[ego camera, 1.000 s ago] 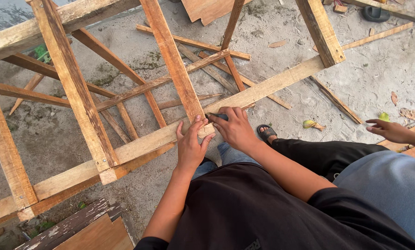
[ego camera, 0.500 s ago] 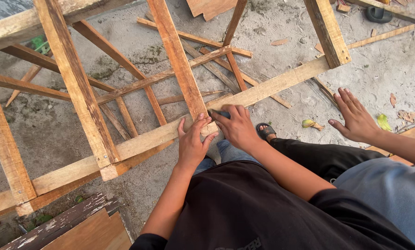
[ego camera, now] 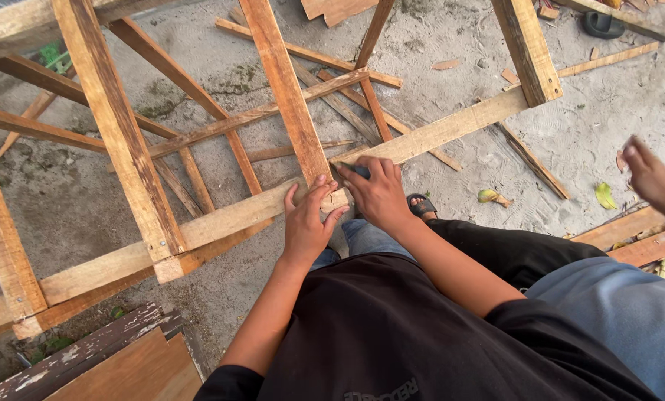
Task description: The person sands the surface of wooden frame slats by hand using a piece of sandpaper.
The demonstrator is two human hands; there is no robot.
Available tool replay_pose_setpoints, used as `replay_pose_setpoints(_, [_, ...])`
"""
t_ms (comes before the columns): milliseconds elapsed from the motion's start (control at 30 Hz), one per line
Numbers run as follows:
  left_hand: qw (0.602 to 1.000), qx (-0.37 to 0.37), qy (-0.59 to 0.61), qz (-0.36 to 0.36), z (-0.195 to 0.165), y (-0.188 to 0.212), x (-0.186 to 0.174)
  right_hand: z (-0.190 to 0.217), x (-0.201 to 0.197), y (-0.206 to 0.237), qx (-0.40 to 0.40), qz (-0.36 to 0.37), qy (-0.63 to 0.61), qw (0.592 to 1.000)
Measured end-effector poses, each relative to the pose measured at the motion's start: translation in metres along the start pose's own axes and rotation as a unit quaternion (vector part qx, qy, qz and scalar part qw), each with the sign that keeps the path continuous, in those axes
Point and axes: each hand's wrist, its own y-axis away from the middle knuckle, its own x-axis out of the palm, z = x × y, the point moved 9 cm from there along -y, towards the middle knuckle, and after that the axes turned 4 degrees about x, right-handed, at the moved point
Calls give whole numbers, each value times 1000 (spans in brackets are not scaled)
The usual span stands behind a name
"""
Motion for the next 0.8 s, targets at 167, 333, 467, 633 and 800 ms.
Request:
replay_pose_setpoints(167, [1000,1,6,-7,1,-1,-3,4,1,-1,-25,2,12,1000])
replay_pose_setpoints(333, [1000,2,-7,-3,-2,0,-3,1,1,-2,-16,-5,2,1000])
replay_pose_setpoints(467, [1000,7,-1,-13,-6,-1,-5,3,-1,-2,-32,-15,17,999])
replay_pose_setpoints(633, [1000,10,-10,-6,-7,-2,-6,-7,-5,-3,18,-38,20,999])
replay_pose_setpoints(800, [1000,15,-10,-1,-7,0,-4,-8,-5,-2,12,-37,28,999])
